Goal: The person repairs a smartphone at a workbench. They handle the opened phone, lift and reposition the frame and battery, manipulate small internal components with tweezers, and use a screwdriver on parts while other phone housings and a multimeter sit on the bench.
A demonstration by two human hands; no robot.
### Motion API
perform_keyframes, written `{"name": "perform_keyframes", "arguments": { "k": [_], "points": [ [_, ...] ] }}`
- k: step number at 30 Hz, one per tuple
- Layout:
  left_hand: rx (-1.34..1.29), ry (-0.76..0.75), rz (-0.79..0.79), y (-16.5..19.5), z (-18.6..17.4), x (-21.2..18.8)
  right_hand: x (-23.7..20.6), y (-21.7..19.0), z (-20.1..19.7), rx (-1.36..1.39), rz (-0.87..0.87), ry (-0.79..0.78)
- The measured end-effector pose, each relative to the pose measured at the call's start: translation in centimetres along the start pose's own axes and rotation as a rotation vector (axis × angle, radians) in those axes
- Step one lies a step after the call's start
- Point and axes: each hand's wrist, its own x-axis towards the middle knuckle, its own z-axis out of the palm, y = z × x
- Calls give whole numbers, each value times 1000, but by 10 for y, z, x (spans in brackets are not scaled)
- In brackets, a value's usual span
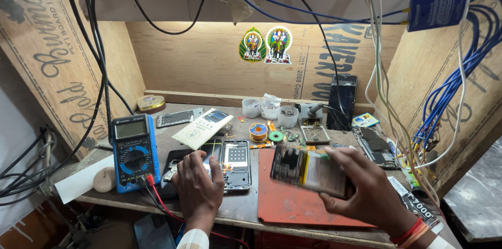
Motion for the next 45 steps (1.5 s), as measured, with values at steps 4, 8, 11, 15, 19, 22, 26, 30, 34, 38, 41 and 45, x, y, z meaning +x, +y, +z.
{"name": "perform_keyframes", "arguments": {
  "k": [4,8,11,15,19,22,26,30,34,38,41,45],
  "points": [
    [3,-1,-1,-1,-2,1,5,-20,-7,-218,-283,63],
    [-1,3,2,-4,-3,1,4,-28,-9,-240,-348,119],
    [6,-11,-5,-3,-2,1,2,-28,-12,-256,-374,130],
    [1,-14,-6,-3,-3,1,0,-29,-13,-247,-399,152],
    [12,-20,-12,-3,-2,1,-3,-33,-13,-236,-385,171],
    [23,-35,-13,-4,-1,0,-6,-34,-15,-198,-368,145],
    [21,-44,-16,-3,1,0,-10,-34,-14,-195,-328,150],
    [12,-42,-18,-3,2,0,-12,-31,-7,-14,-86,15],
    [7,-20,-17,-3,4,-1,-14,-31,10,259,194,-132],
    [-4,-17,-17,-2,6,-1,-12,-29,28,317,295,-266],
    [-7,-8,-10,-2,9,-2,-12,-27,33,307,329,-336],
    [-7,-17,-3,-2,11,-2,-11,-20,31,262,344,-407]
  ]
}}
